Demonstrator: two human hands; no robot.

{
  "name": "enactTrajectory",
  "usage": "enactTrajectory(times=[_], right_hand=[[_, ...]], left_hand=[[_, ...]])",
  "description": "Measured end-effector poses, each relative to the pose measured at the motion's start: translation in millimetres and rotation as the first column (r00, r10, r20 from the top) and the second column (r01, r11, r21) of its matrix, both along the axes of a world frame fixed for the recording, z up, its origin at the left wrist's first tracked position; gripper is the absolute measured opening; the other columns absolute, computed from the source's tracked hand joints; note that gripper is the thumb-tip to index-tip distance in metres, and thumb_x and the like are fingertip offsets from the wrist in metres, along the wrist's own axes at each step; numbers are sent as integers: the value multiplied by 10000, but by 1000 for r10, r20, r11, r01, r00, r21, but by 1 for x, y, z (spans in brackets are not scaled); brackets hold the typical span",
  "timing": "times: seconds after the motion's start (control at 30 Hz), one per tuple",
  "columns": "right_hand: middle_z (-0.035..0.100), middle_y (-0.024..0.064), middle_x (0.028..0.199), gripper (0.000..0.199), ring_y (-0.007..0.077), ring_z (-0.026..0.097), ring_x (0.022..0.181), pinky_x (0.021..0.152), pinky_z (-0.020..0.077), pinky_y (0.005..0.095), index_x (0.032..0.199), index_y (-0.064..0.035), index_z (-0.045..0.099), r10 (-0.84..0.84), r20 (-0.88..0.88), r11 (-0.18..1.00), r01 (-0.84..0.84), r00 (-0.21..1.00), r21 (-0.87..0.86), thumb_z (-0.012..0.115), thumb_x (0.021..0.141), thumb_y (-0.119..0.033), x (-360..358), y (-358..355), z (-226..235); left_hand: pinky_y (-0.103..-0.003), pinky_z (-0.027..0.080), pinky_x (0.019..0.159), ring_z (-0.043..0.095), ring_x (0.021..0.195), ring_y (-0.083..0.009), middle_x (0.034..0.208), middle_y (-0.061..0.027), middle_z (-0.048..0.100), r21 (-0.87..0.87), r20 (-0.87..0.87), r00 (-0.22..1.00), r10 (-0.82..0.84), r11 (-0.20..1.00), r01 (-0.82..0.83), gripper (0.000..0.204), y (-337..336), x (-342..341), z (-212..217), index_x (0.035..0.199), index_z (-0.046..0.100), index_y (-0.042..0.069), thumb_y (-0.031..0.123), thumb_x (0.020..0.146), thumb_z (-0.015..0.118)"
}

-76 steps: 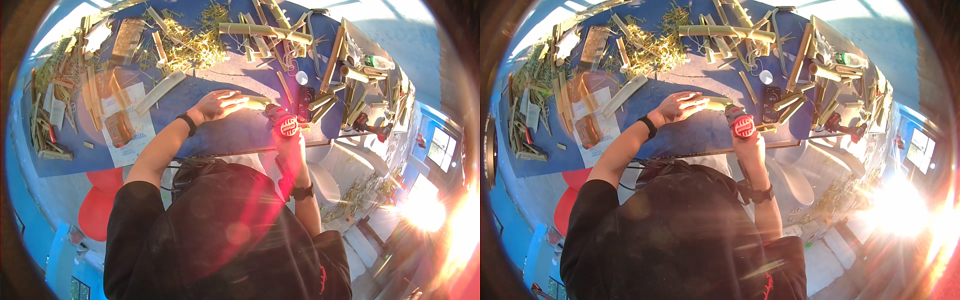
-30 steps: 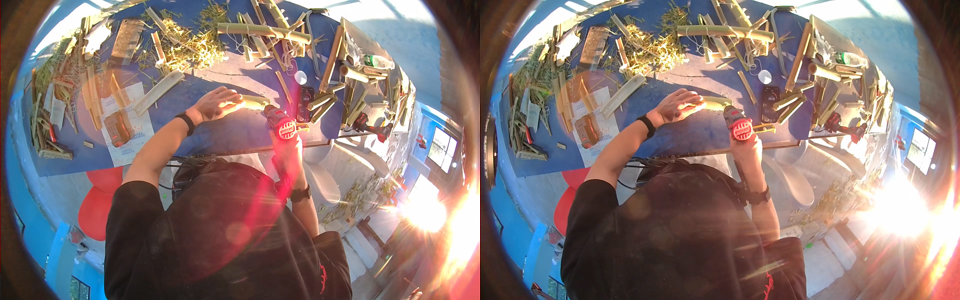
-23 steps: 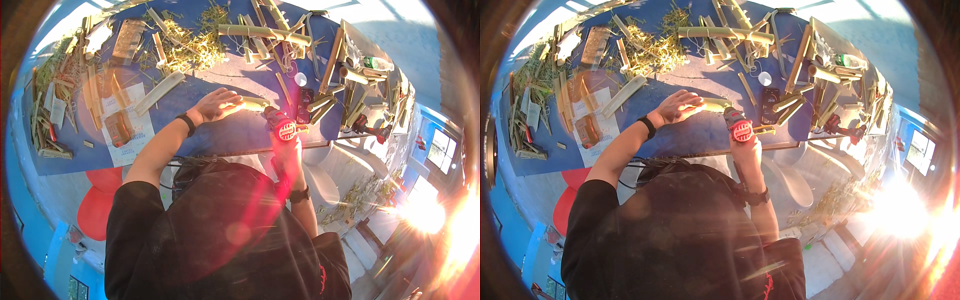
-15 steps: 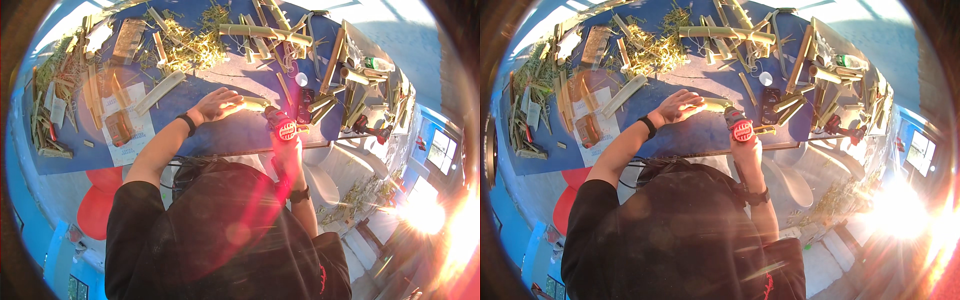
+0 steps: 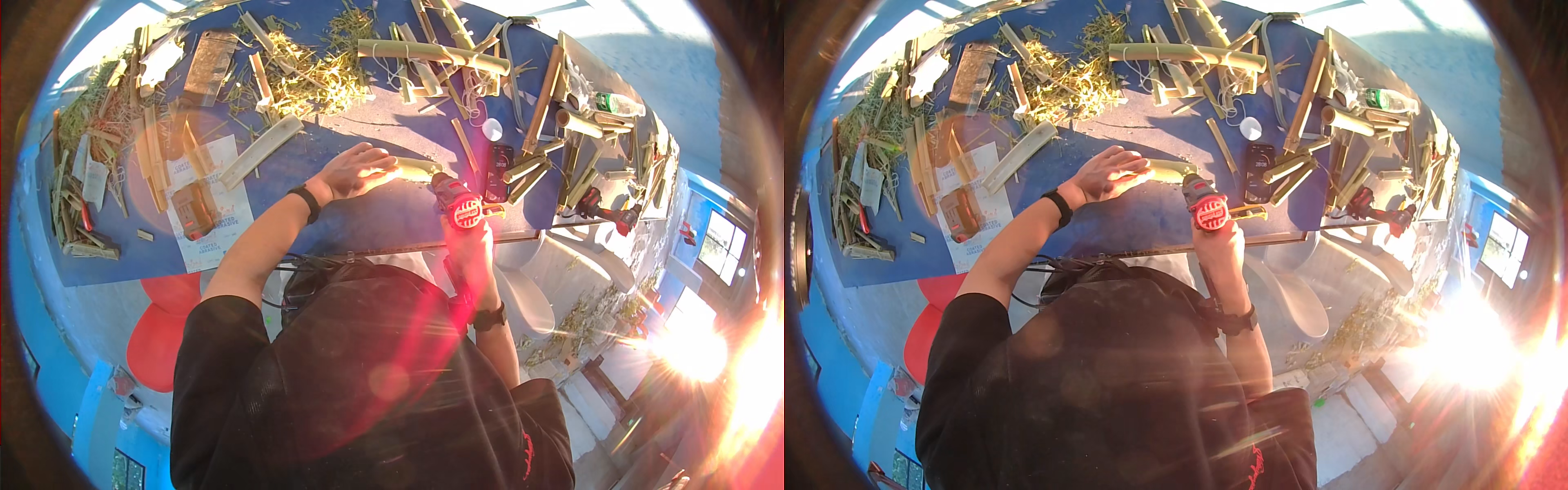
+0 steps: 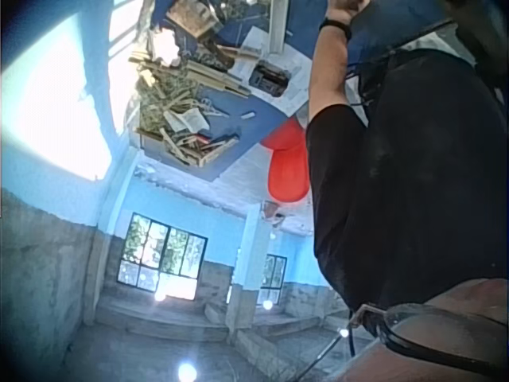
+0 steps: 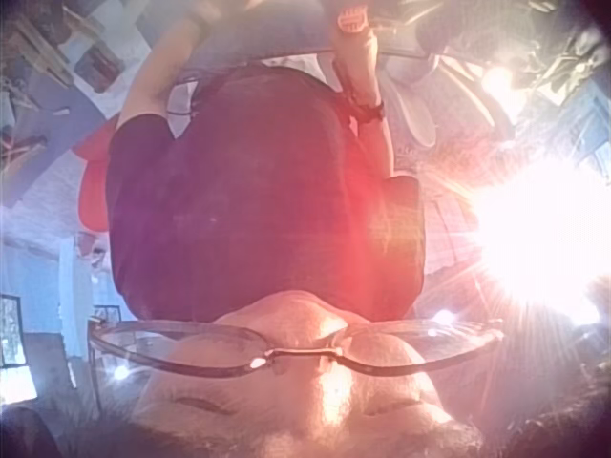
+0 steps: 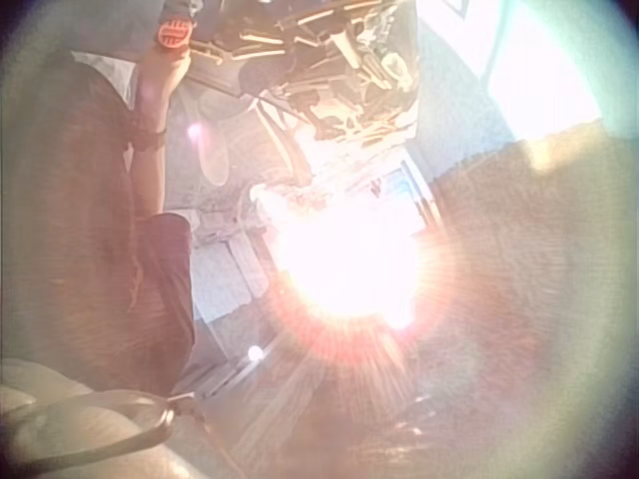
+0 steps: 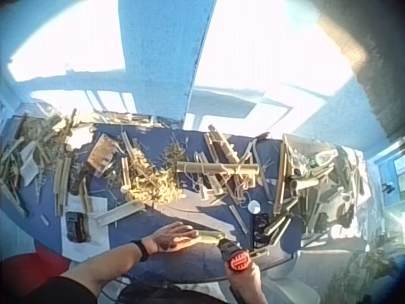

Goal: Drill a hole into a piece of bamboo using a power drill.

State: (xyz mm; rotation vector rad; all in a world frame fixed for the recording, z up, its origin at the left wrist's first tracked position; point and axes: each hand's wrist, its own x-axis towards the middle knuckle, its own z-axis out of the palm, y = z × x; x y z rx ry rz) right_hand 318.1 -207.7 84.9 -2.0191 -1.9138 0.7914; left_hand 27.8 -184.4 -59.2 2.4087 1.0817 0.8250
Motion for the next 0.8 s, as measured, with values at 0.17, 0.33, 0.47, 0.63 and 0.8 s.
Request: enactTrajectory(times=[0.17,0.33,0.47,0.63,0.8], right_hand=[[711,252,747,334,450,735,765,686,596,490,867,10,726,-8,1,1000,8,1000,10,820,856,-310,1,0,-2],[710,255,752,336,450,736,778,685,596,489,892,7,726,17,87,998,-12,996,-59,824,853,-312,-2,2,9],[715,252,766,334,457,733,795,692,593,493,916,5,723,-22,-57,1000,22,998,-2,827,854,-306,0,-4,9],[726,247,803,335,457,732,824,707,592,484,978,-2,716,-49,-14,993,47,999,-106,826,862,-297,-9,-1,34],[742,227,835,361,440,741,830,721,593,469,1047,-4,704,-32,-22,996,30,999,-85,828,870,-292,-8,-8,49]], left_hand=[[-401,500,1014,620,1191,-256,1322,-35,655,-36,29,1000,5,999,-4,392,-1,-1,2,1290,706,139,160,899,701],[-417,494,1005,615,1182,-254,1323,-45,654,-2,36,999,3,1000,-3,417,-1,-1,2,1291,704,140,137,874,705],[-414,466,1041,603,1228,-253,1366,-44,642,5,-55,998,-26,1000,26,488,-1,-4,3,1330,692,145,151,844,727],[-375,477,987,623,1141,-215,1261,-7,665,92,-31,1000,3,996,0,300,2,-3,19,1249,727,126,157,952,698],[-387,475,1011,640,1179,-219,1256,-31,691,128,-63,998,27,992,-19,321,-1,-1,15,1257,738,139,159,938,708]])
